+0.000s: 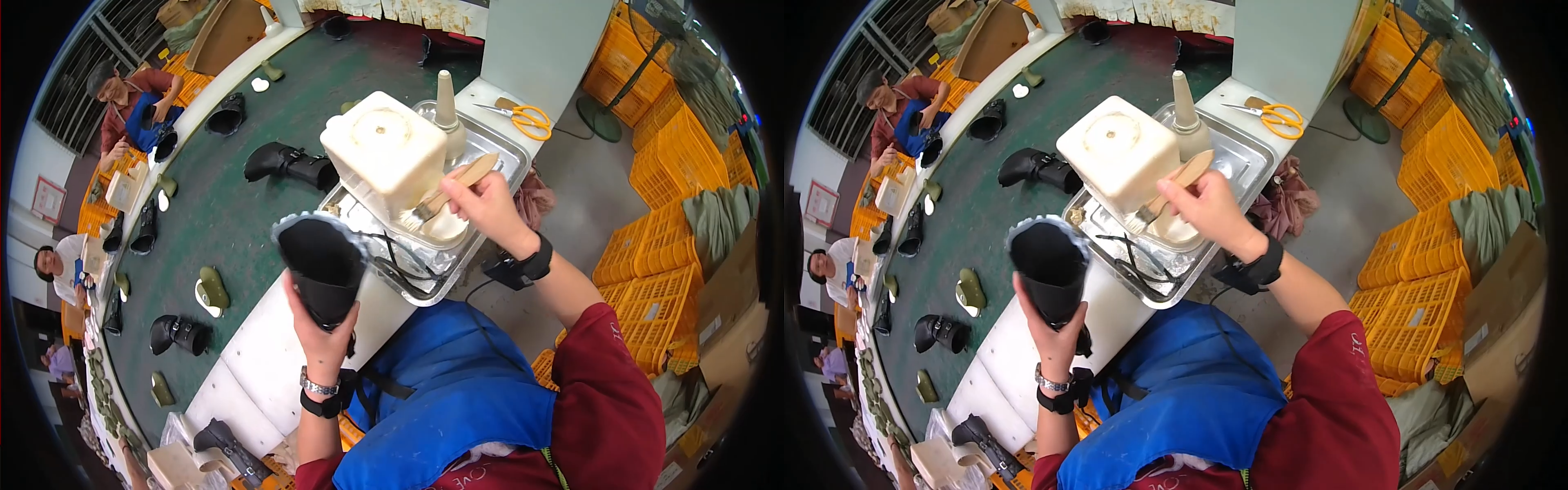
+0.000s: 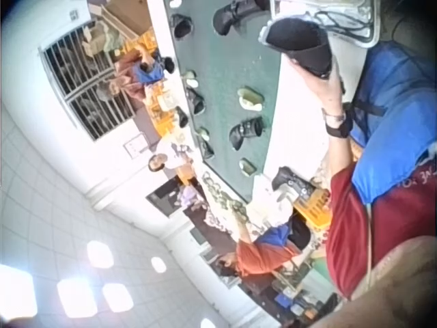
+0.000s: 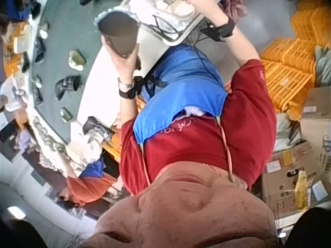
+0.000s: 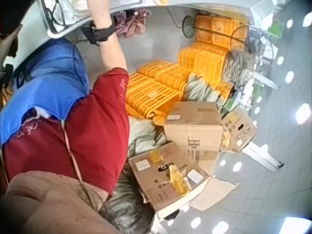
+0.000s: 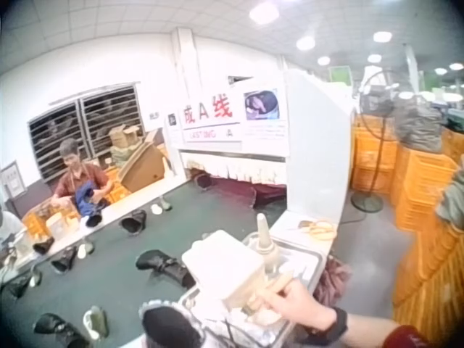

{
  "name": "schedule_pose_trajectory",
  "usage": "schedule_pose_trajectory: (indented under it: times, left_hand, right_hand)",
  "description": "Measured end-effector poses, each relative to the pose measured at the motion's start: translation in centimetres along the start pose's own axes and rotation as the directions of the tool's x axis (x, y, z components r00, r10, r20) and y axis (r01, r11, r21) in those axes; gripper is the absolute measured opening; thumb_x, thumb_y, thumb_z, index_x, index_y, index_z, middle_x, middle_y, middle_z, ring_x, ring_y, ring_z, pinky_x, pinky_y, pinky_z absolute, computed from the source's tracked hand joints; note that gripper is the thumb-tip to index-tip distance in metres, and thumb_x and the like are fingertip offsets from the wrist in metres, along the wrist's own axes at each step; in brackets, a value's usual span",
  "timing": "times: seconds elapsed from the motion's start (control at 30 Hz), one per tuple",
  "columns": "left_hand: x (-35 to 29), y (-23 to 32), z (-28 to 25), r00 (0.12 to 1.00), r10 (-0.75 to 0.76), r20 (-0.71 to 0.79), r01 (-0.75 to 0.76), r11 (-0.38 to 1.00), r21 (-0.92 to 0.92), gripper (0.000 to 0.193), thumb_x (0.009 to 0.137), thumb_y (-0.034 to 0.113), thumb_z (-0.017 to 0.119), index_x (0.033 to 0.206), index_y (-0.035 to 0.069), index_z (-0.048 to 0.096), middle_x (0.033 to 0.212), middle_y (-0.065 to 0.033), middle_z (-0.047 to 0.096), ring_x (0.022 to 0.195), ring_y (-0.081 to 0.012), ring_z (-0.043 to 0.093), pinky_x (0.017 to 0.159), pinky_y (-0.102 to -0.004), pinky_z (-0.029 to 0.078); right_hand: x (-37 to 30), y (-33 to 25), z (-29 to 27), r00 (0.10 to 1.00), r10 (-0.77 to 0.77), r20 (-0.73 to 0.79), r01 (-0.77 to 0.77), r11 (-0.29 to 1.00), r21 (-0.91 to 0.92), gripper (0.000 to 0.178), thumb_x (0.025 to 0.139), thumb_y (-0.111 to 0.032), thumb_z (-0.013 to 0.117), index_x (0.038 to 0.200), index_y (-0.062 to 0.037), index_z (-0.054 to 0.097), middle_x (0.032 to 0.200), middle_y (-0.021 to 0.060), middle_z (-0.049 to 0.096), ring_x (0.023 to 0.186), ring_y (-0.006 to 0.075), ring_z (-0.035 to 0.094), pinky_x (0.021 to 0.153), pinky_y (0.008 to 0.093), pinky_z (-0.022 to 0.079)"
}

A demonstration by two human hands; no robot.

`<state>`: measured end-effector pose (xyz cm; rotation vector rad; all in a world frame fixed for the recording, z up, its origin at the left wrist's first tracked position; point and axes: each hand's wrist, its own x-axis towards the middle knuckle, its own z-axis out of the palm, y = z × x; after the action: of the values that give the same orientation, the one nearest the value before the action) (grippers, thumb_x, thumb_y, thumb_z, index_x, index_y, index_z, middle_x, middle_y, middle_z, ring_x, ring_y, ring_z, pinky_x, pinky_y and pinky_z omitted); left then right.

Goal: Applying glue and checking boots on an assembly line conveyor belt.

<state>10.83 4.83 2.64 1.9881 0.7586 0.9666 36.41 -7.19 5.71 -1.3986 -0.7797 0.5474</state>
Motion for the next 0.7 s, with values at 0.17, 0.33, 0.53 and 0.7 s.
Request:
schedule_pose_trajectory:
  times: [0.17, 0.33, 0.53, 0.7]
  left_hand:
    - [0.5, -1.8, -2.1, 0.824, -0.431, 0.367, 0.461, 0.135, -0.877, 0.069, 0.079, 0.034, 0.059, 0.134, 0.003, 0.031, 0.127, -0.0164, 0.045, 0.115, -0.0276, 0.045, 0.099, -0.0375, 0.035]
    - [0.7, -2.7, -2.9, 0.886, -0.231, 0.401, 0.361, -0.200, -0.911, 0.075, 0.078, 0.051, 0.057, 0.127, -0.001, 0.035, 0.120, -0.0181, 0.047, 0.109, -0.0294, 0.048, 0.094, -0.0390, 0.040]
    - [1.3, -1.2, -3.1, 0.905, -0.208, 0.370, 0.314, -0.261, -0.913, 0.086, 0.074, 0.057, 0.059, 0.134, 0.005, 0.026, 0.122, -0.0162, 0.043, 0.105, -0.0275, 0.050, 0.089, -0.0399, 0.044]
    - [1.1, -1.0, -3.4, 0.930, -0.091, 0.357, 0.332, -0.218, -0.918, 0.085, 0.074, 0.056, 0.058, 0.135, 0.005, 0.026, 0.120, -0.0196, 0.046, 0.104, -0.0287, 0.052, 0.088, -0.0412, 0.045]
  right_hand:
    - [0.6, 1.1, -3.1, 0.997, 0.071, -0.007, -0.071, 0.993, -0.096, 0.020, 0.087, -0.021, 0.057, 0.089, -0.0007, 0.059, 0.061, -0.0020, 0.053, 0.050, 0.0022, 0.044, 0.045, 0.0165, 0.036]
    - [0.7, 3.8, -3.3, 0.997, 0.072, 0.040, -0.058, 0.957, -0.286, 0.025, 0.081, -0.019, 0.060, 0.076, 0.0052, 0.064, 0.060, 0.0068, 0.060, 0.052, 0.0106, 0.054, 0.049, 0.0264, 0.043]
    - [-0.3, 3.4, -1.5, 0.994, -0.078, 0.071, 0.099, 0.922, -0.374, 0.021, 0.082, -0.017, 0.060, 0.080, 0.0040, 0.062, 0.061, 0.0085, 0.060, 0.054, 0.0109, 0.054, 0.050, 0.0265, 0.043]
    - [-1.7, 3.6, 2.1, 0.934, -0.262, 0.245, 0.348, 0.825, -0.446, 0.015, 0.083, -0.015, 0.060, 0.084, -0.0001, 0.063, 0.066, 0.0127, 0.061, 0.054, 0.0183, 0.056, 0.053, 0.0277, 0.045]
